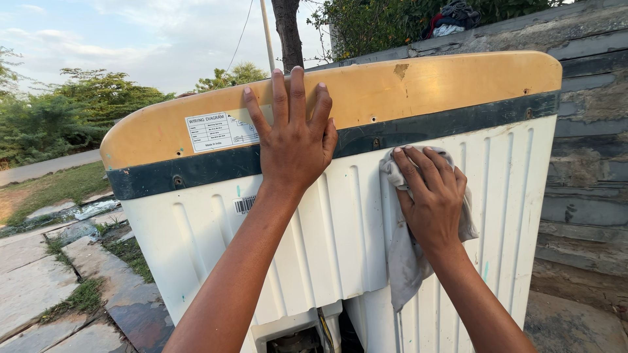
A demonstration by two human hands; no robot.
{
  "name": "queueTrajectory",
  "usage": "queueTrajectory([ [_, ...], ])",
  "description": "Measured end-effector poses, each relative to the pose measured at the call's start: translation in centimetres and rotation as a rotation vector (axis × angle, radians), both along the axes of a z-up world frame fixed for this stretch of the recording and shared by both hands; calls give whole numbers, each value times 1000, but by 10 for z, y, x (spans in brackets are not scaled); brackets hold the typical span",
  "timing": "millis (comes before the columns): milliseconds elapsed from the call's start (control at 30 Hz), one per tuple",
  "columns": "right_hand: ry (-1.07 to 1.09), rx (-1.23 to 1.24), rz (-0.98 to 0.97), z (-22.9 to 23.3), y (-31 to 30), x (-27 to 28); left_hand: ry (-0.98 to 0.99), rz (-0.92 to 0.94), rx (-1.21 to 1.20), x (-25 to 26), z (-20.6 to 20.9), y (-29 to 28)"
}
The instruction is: The person wipes the exterior surface and interior components of a washing machine with a cloth and their hands.
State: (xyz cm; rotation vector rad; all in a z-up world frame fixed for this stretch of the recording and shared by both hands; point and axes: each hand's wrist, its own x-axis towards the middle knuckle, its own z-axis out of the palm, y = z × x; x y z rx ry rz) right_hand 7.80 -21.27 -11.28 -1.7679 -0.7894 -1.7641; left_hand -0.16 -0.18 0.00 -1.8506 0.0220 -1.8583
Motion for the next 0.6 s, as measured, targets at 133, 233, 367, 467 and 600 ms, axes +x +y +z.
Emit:
queueTrajectory([
  [133, 33, 6, -27, 0, 1, 1, 3, 13, 1, 0, 0, 0],
  [233, 37, 17, -27, 0, 0, 3, 6, 17, 0, 0, -1, 0],
  [367, 45, 39, 16, 1, 2, 2, 0, 10, 8, 1, 0, 1],
  [467, 48, 63, 39, 2, 6, -3, -2, 9, 11, 1, -1, 0],
  [600, 41, 92, 49, 5, 18, -14, -1, 17, 16, -1, 0, 0],
])
